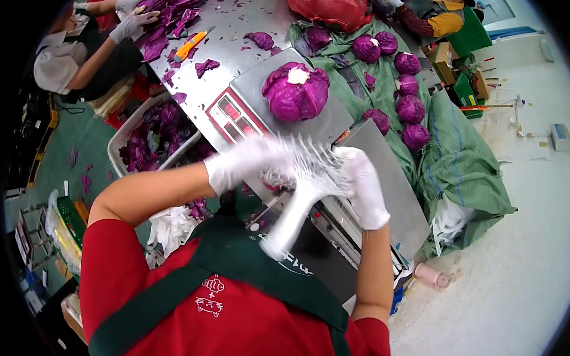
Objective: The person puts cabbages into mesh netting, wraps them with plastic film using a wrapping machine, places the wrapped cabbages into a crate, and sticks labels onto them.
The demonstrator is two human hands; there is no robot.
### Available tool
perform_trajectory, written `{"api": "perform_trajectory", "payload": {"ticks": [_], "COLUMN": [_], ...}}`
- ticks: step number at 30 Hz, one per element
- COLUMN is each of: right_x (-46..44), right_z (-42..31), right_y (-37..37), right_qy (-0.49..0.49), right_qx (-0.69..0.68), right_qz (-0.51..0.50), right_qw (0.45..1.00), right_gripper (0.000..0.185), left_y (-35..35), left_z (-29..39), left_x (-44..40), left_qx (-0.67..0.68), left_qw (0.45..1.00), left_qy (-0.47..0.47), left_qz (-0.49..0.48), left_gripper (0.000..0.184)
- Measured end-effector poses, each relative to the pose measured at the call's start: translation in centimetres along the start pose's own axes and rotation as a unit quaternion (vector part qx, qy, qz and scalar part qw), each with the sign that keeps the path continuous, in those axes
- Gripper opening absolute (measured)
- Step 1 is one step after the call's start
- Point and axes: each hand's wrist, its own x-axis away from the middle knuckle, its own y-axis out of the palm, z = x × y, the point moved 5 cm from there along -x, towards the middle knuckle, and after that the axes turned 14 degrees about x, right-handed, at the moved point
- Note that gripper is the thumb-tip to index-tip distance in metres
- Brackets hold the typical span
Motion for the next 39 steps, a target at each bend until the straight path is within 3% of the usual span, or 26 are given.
{"api": "perform_trajectory", "payload": {"ticks": [1, 2, 3, 4, 6, 8, 9, 10, 12, 14, 15, 16, 17, 18, 19, 20, 21, 22, 23, 24, 26, 28, 31, 34, 37, 39], "right_x": [-1.2, -3.7, -6.0, -8.2, -14.2, -18.4, -21.9, -22.5, -22.1, -23.1, -23.1, -21.4, -19.4, -16.5, -14.9, -13.2, -11.3, -9.3, -7.9, -6.5, -4.6, -2.6, 1.3, 4.8, 9.1, 12.9], "right_z": [-1.1, -0.8, -1.8, -3.0, -3.8, -4.8, -1.4, -0.2, 2.3, 9.2, 11.3, 10.4, 9.3, 6.3, 5.4, 5.0, 3.7, 2.5, 2.0, 1.9, 2.5, 3.0, -0.6, -1.2, 0.9, 1.6], "right_y": [1.7, 1.4, 1.3, 1.6, -0.1, -1.1, -2.4, -1.7, 0.2, 1.3, 2.2, 3.1, 4.1, 5.3, 5.6, 5.8, 6.0, 6.1, 6.2, 6.1, 5.7, 4.9, 5.2, 5.0, 3.7, 2.8], "right_qy": [0.098, 0.016, 0.048, 0.063, 0.001, -0.004, -0.021, -0.011, -0.062, -0.133, -0.155, -0.071, -0.006, 0.110, 0.070, 0.036, 0.024, 0.017, 0.006, -0.002, -0.017, -0.024, 0.014, 0.104, 0.106, 0.138], "right_qx": [0.156, 0.311, 0.337, 0.238, 0.189, 0.332, 0.392, 0.530, 0.704, 0.313, 0.078, -0.086, -0.258, -0.332, -0.312, -0.292, -0.246, -0.198, -0.166, -0.134, -0.113, 0.030, -0.186, -0.330, -0.334, -0.254], "right_qz": [-0.011, -0.072, -0.085, -0.019, 0.121, 0.206, 0.203, 0.122, -0.039, -0.047, -0.042, 0.003, 0.072, 0.144, 0.149, 0.157, 0.172, 0.190, 0.186, 0.183, 0.161, 0.118, 0.073, -0.012, -0.159, -0.185], "right_qw": [0.983, 0.947, 0.936, 0.969, 0.974, 0.921, 0.897, 0.839, 0.706, 0.939, 0.984, 0.994, 0.963, 0.926, 0.936, 0.943, 0.954, 0.961, 0.968, 0.974, 0.980, 0.992, 0.980, 0.938, 0.923, 0.939], "right_gripper": [0.028, 0.028, 0.029, 0.028, 0.030, 0.032, 0.030, 0.027, 0.028, 0.030, 0.030, 0.030, 0.030, 0.031, 0.031, 0.031, 0.032, 0.033, 0.033, 0.032, 0.030, 0.030, 0.023, 0.028, 0.042, 0.044], "left_y": [-2.5, -5.2, -8.4, -11.1, -13.7, -17.1, -18.0, -16.2, -17.5, -18.5, -16.2, -13.6, -13.6, -14.1, -15.7, -15.3, -14.8, -11.4, -7.8, -4.5, -3.1, -2.8, -2.1, -0.8, 1.6, 3.1], "left_z": [2.4, 4.7, 6.3, 7.6, 10.1, 8.5, 8.0, 7.9, 2.4, -2.2, -1.3, -0.3, -1.3, -2.9, -5.0, -5.7, -6.5, -4.5, -3.4, -2.7, -2.7, -3.1, -3.1, -4.4, -5.9, -8.1], "left_x": [-1.5, -3.2, -5.8, -8.5, -12.1, -16.7, -18.1, -17.1, -19.4, -19.7, -17.1, -13.9, -13.0, -13.0, -14.0, -13.5, -12.6, -9.7, -8.1, -6.1, -2.9, -1.4, 1.6, 3.1, 4.2, 4.5], "left_qx": [-0.019, -0.037, -0.153, -0.265, -0.455, -0.500, -0.545, -0.579, -0.601, -0.413, -0.422, -0.429, -0.442, -0.454, -0.290, -0.150, -0.003, 0.107, 0.302, 0.481, 0.421, 0.429, 0.470, 0.498, 0.501, 0.492], "left_qw": [0.996, 0.985, 0.959, 0.913, 0.799, 0.777, 0.752, 0.771, 0.769, 0.877, 0.847, 0.807, 0.760, 0.705, 0.836, 0.924, 0.971, 0.988, 0.953, 0.864, 0.898, 0.894, 0.863, 0.840, 0.843, 0.845], "left_qy": [0.040, 0.079, 0.149, 0.218, 0.237, 0.226, 0.213, 0.120, 0.137, 0.189, 0.269, 0.352, 0.419, 0.485, 0.411, 0.321, 0.214, 0.106, -0.019, -0.146, -0.109, -0.106, -0.175, -0.203, -0.184, -0.196], "left_qz": [0.074, 0.146, 0.185, 0.219, 0.314, 0.309, 0.304, 0.235, 0.168, 0.158, 0.179, 0.200, 0.226, 0.248, 0.217, 0.142, 0.102, 0.032, -0.006, -0.041, -0.059, -0.078, -0.061, -0.071, -0.067, -0.072], "left_gripper": [0.028, 0.030, 0.031, 0.033, 0.036, 0.037, 0.039, 0.037, 0.032, 0.026, 0.023, 0.020, 0.021, 0.021, 0.022, 0.023, 0.024, 0.025, 0.026, 0.027, 0.038, 0.045, 0.062, 0.062, 0.060, 0.063]}}
